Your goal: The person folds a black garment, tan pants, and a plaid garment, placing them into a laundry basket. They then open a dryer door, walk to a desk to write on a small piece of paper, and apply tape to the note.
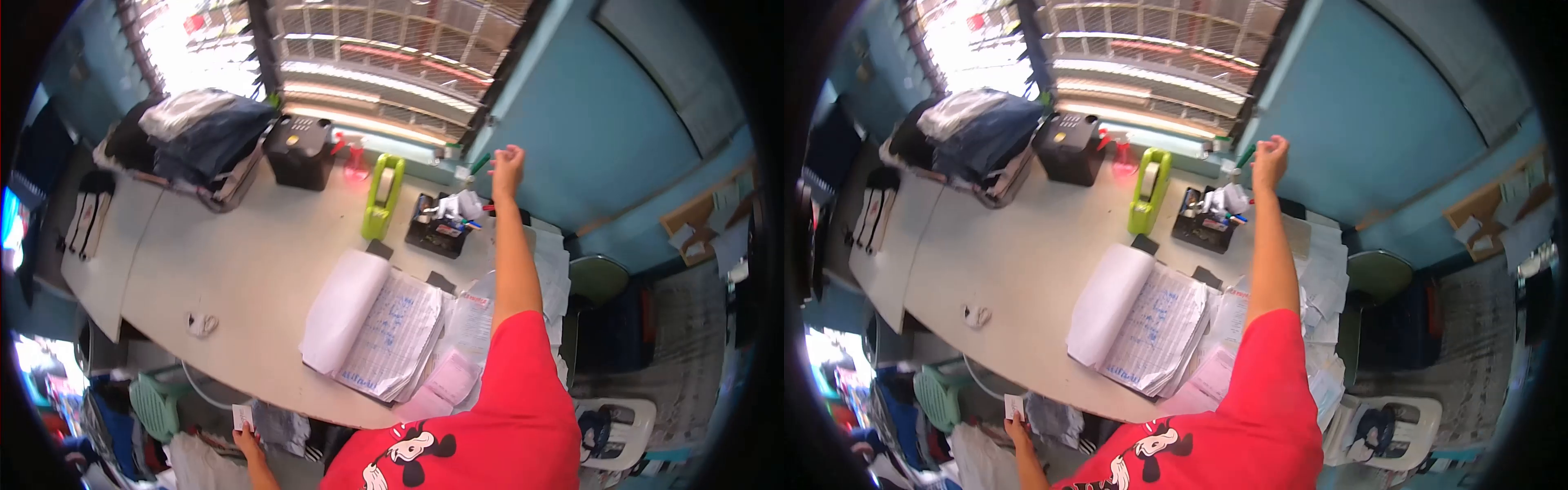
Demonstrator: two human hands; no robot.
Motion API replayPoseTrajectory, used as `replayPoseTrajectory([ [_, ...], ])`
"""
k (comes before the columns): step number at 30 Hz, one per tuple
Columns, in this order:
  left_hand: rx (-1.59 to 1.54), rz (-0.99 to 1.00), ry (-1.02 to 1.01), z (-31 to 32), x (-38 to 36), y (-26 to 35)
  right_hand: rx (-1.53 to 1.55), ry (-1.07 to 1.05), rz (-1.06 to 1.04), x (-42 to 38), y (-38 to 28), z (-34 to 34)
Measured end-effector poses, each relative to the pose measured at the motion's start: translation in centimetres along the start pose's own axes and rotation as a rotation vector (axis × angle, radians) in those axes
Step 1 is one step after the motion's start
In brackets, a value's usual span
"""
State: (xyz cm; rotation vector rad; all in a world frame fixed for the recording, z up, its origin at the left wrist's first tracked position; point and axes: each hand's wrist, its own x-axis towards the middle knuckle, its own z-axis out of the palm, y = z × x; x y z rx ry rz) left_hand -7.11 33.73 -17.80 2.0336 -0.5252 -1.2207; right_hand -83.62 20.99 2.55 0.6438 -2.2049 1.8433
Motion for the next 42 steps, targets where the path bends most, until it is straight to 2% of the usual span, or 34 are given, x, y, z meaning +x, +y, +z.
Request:
replayPoseTrajectory([
  [2,0.023,-0.005,-0.017,-2.1,-0.1,-2.5,-0.132,0.035,-0.213,-0.4,0.4,0.4],
  [3,0.023,0.002,-0.003,-3.7,-0.5,-4.5,-0.063,-0.044,-0.223,-2.0,-1.4,0.5],
  [4,-0.034,-0.017,0.058,-3.7,-2.7,-4.4,0.035,-0.147,-0.087,-4.7,-4.7,0.9],
  [7,-0.058,-0.065,0.079,-5.3,-5.4,-6.4,0.221,-0.46,-0.159,-11.6,-8.3,4.1],
  [8,-0.045,-0.069,0.075,-5.7,-6.2,-6.9,0.195,-0.541,-0.186,-14.6,-9.9,5.4],
  [10,-0.045,-0.089,0.125,-6.3,-7.7,-7.8,0.362,-0.886,-0.13,-20.1,-11.5,8.2],
  [12,-0.024,-0.11,0.122,-6.8,-8.3,-8.9,0.341,-1.037,-0.196,-26.8,-15.2,10.7],
  [13,-0.017,-0.098,0.14,-7.4,-8.7,-10.1,0.339,-1.127,-0.309,-29.8,-15.7,12.3],
  [14,-0.005,-0.084,0.153,-7.8,-9.0,-11.1,0.347,-1.241,-0.3,-32.7,-16.8,13.4],
  [16,-0.04,-0.105,0.171,-8.4,-9.9,-12.7,0.41,-1.333,-0.452,-38.5,-16.5,16.0],
  [18,-0.076,-0.128,0.194,-9.1,-10.4,-13.2,0.392,-1.486,-0.41,-43.5,-17.6,16.2],
  [19,-0.077,-0.163,0.191,-9.2,-11.1,-13.0,0.337,-1.628,-0.358,-45.6,-17.5,16.5],
  [20,-0.083,-0.2,0.194,-9.2,-11.6,-13.2,0.333,-1.632,-0.361,-47.4,-17.0,16.8],
  [22,-0.096,-0.212,0.2,-9.7,-11.5,-14.7,0.228,-1.6,-0.715,-51.1,-16.1,17.3],
  [24,-0.079,-0.258,0.197,-10.2,-11.2,-16.1,0.12,-1.641,-0.728,-53.4,-15.5,18.1],
  [26,-0.119,-0.265,0.201,-11.2,-11.2,-18.2,-0.12,-1.53,-0.818,-54.8,-15.3,19.3],
  [28,-0.128,-0.293,0.175,-12.3,-9.5,-18.6,-0.214,-1.422,-0.936,-56.5,-13.6,20.8],
  [31,-0.063,-0.344,0.099,-15.3,-8.5,-18.7,-0.394,-1.358,-0.855,-57.8,-13.6,20.1],
  [33,-0.058,-0.364,0.086,-18.5,-7.2,-18.6,-0.349,-1.202,-0.916,-59.2,-13.5,19.2],
  [34,-0.032,-0.384,0.114,-20.1,-6.5,-18.5,-0.363,-1.195,-0.899,-59.6,-13.8,18.7],
  [37,-0.035,-0.386,0.146,-23.9,-4.1,-18.2,-0.324,-1.348,-0.774,-60.8,-14.2,17.1],
  [40,-0.121,-0.354,0.126,-27.6,-2.6,-18.0,-0.131,-1.089,-0.741,-65.3,-11.9,18.0],
  [41,-0.211,-0.268,0.106,-28.5,-2.3,-18.4,-0.077,-1.14,-0.654,-65.3,-14.5,16.5],
  [42,-0.219,-0.228,0.096,-29.2,-1.9,-18.3,-0.012,-1.149,-0.667,-65.7,-15.4,16.6],
])
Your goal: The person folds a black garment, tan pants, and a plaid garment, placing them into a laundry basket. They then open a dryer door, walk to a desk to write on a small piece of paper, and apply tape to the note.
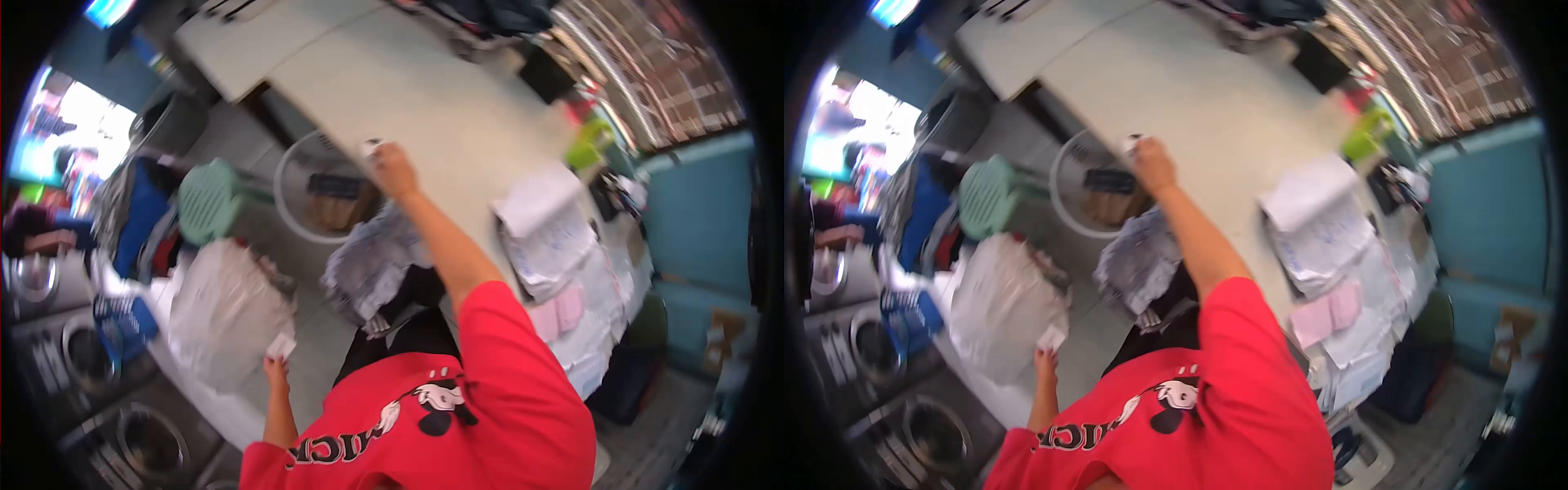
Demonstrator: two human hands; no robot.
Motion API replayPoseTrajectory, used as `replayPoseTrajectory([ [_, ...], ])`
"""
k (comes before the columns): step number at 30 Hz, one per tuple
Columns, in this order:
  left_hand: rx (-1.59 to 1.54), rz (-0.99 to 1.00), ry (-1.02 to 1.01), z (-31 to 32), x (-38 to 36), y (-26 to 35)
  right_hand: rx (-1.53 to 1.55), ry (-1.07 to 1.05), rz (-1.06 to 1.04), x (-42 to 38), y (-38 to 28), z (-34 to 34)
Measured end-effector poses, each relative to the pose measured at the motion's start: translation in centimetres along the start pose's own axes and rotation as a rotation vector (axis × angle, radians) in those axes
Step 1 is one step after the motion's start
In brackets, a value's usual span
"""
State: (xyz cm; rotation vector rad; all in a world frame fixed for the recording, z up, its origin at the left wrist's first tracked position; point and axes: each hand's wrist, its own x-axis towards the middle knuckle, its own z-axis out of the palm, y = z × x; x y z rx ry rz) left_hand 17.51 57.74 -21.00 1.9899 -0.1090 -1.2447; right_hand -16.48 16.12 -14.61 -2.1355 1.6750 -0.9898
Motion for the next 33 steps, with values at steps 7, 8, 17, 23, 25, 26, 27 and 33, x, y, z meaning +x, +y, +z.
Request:
replayPoseTrajectory([
  [7,0.043,-0.035,0.08,-0.3,-1.1,0.6,-0.018,-0.095,0.016,2.0,-6.9,0.1],
  [8,0.038,-0.035,0.082,-0.6,-1.3,0.0,-0.017,-0.096,0.01,1.8,-7.3,0.1],
  [17,-0.03,-0.217,0.215,-3.8,-2.6,-5.2,0.283,-0.093,-0.088,-1.9,-6.4,-8.6],
  [23,-0.02,-0.129,0.179,-0.3,-1.8,-5.1,0.347,0.028,0.097,-6.8,0.3,-19.5],
  [25,-0.083,-0.101,0.141,2.8,-2.7,-4.1,0.324,0.106,0.204,-8.2,3.8,-23.5],
  [26,-0.045,-0.092,0.114,4.3,-3.0,-3.7,0.349,0.162,0.218,-8.7,6.7,-24.9],
  [27,-0.003,-0.066,0.085,5.8,-3.2,-3.5,0.341,0.194,0.299,-9.0,8.7,-26.7],
  [33,0.155,-0.013,0.051,13.8,-7.6,-2.8,0.695,0.631,0.829,-8.5,21.4,-34.4],
])
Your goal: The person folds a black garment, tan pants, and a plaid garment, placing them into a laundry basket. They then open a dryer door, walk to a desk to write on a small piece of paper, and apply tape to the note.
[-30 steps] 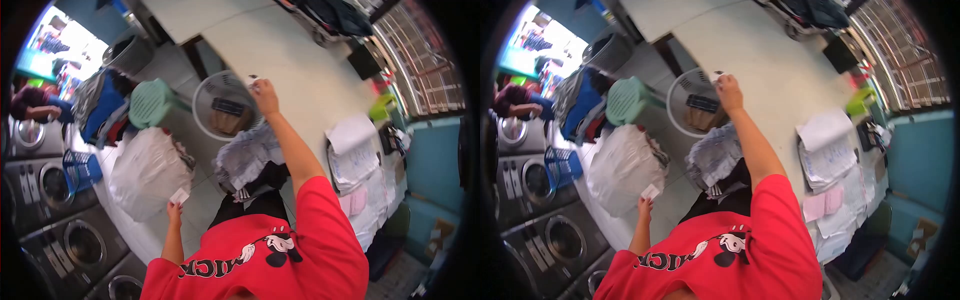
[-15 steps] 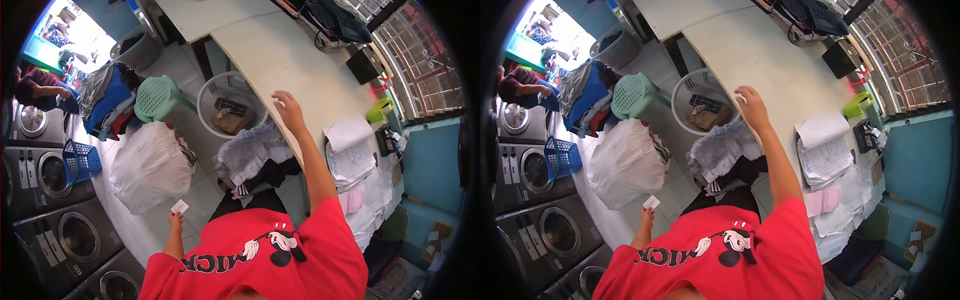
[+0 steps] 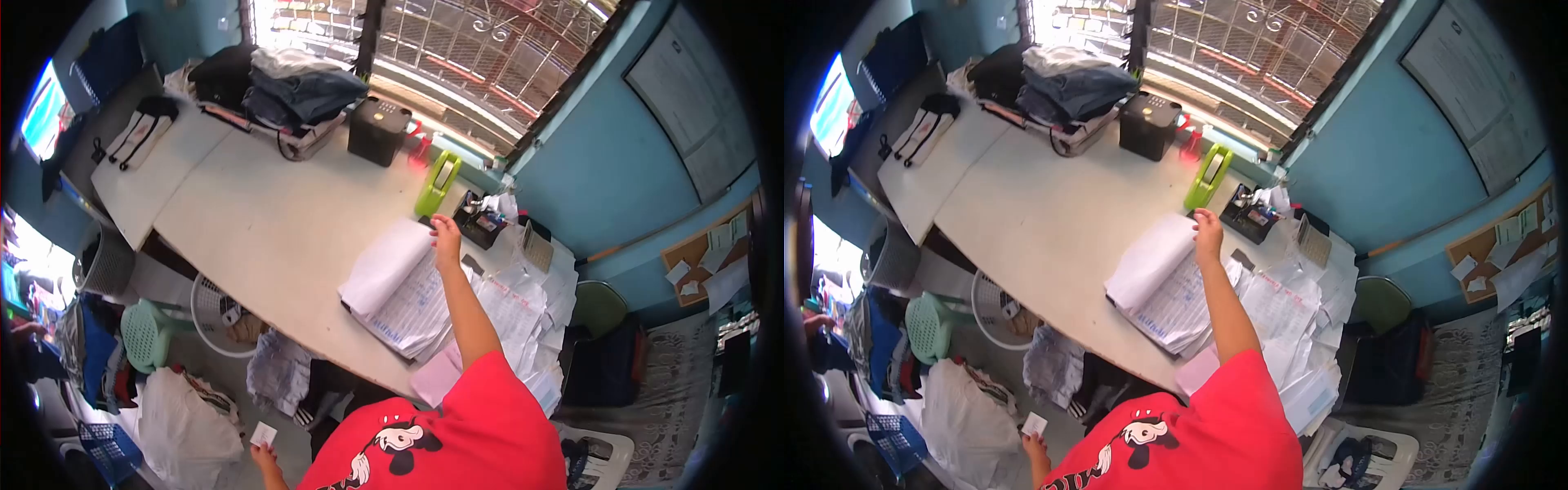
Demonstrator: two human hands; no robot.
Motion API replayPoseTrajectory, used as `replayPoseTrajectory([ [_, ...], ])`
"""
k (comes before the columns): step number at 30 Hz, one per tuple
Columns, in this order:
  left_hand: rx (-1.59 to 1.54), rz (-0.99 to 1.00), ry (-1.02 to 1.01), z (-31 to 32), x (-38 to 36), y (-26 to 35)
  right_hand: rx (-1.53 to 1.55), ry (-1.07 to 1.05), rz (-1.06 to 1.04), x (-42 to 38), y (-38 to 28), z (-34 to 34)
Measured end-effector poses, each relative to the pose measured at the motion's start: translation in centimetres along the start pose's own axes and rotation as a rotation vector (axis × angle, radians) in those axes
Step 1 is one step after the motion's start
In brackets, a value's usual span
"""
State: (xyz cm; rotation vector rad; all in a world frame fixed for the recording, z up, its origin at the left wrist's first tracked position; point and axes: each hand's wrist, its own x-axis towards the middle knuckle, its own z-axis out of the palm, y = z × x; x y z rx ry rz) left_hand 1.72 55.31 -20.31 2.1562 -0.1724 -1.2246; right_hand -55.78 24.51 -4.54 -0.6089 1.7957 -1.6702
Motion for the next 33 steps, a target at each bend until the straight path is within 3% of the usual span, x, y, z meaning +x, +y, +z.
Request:
replayPoseTrajectory([
  [4,0.095,0.048,-0.01,0.7,-2.2,0.1,0.149,0.092,0.223,8.2,1.9,-2.1],
  [9,0.154,0.073,0.108,-2.3,-0.5,-0.3,0.054,0.084,0.48,14.1,2.5,-0.9],
  [12,-0.07,0.107,0.12,-4.2,-0.2,-1.0,0.014,0.064,0.529,15.6,2.9,0.0],
  [20,0.014,0.03,0.099,-2.9,-0.8,-4.7,0.11,0.293,0.668,19.4,5.4,2.4],
  [24,0.024,-0.011,0.09,-1.9,-1.0,-5.0,0.25,0.333,0.51,16.6,4.0,3.8],
  [26,0.026,-0.021,0.109,-2.0,-0.8,-4.4,0.385,0.504,0.386,14.9,3.2,4.7],
  [30,0.023,0.036,0.08,-2.0,0.7,-3.0,0.462,0.501,0.319,13.7,3.1,5.4],
  [33,0.015,0.047,0.083,-1.2,0.2,-1.4,0.635,0.488,0.144,11.4,3.8,5.9],
])
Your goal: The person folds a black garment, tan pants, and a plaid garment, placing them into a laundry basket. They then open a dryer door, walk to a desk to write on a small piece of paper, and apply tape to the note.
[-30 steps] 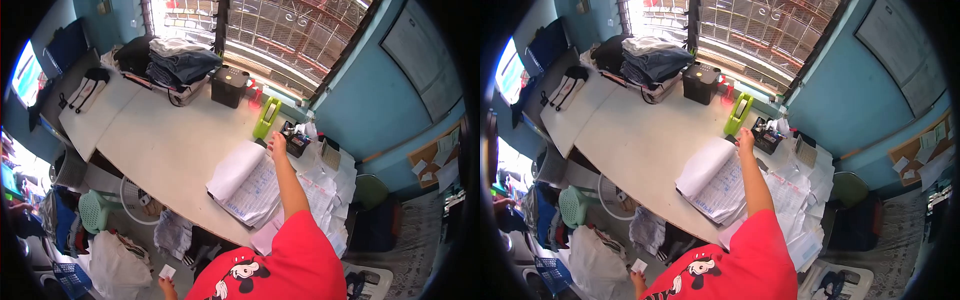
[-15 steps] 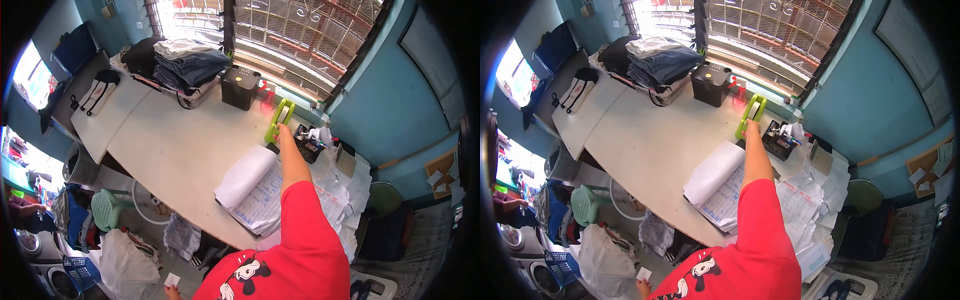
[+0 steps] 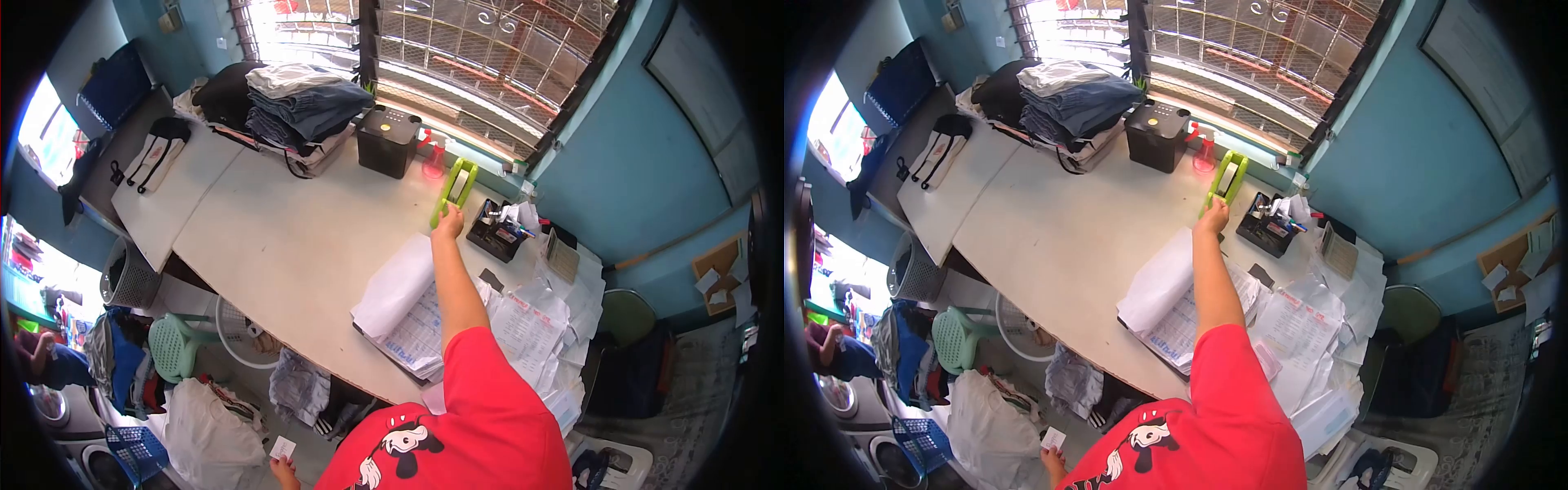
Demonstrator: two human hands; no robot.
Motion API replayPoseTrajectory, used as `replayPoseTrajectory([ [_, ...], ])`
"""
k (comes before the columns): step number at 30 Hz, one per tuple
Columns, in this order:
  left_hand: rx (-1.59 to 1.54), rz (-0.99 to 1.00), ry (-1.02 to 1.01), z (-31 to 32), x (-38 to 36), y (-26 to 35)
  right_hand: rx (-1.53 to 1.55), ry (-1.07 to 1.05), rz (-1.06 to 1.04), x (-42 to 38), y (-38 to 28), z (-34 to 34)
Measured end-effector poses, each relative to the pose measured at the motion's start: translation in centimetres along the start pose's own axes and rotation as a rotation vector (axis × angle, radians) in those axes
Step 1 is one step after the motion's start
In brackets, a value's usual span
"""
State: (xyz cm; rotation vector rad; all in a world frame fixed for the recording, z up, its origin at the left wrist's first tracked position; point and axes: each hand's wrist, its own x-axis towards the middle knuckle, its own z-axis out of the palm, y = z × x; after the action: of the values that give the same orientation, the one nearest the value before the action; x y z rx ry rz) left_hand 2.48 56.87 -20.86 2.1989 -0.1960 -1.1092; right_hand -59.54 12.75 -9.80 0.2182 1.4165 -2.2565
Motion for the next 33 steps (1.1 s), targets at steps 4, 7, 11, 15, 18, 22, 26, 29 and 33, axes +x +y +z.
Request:
replayPoseTrajectory([
  [4,0.006,-0.02,0.0,2.1,-3.8,3.6,0.022,-0.053,-0.12,-1.2,1.2,-1.3],
  [7,0.013,-0.02,-0.021,2.4,-3.3,3.3,0.047,-0.08,-0.151,-1.7,1.5,-1.6],
  [11,0.042,-0.034,-0.016,2.8,-3.1,3.0,0.095,-0.047,-0.223,-2.0,2.0,-1.4],
  [15,0.058,-0.027,-0.024,3.6,-3.9,3.7,-0.06,-0.039,-0.233,-1.4,2.5,-2.0],
  [18,0.064,-0.022,-0.043,3.9,-4.2,4.1,-0.495,0.131,-0.34,0.4,4.2,-2.8],
  [22,0.071,0.004,-0.058,3.8,-3.9,4.0,-0.683,0.164,-0.374,2.7,5.4,-3.5],
  [26,0.052,0.0,-0.047,3.7,-3.7,3.9,-0.615,0.125,-0.191,3.8,5.0,-3.5],
  [29,0.053,-0.008,-0.056,3.4,-3.6,3.7,-0.707,0.108,-0.224,5.0,4.8,-3.8],
  [33,0.032,-0.005,-0.052,3.5,-3.9,3.5,-0.942,0.043,-0.323,5.2,2.4,-4.4],
])
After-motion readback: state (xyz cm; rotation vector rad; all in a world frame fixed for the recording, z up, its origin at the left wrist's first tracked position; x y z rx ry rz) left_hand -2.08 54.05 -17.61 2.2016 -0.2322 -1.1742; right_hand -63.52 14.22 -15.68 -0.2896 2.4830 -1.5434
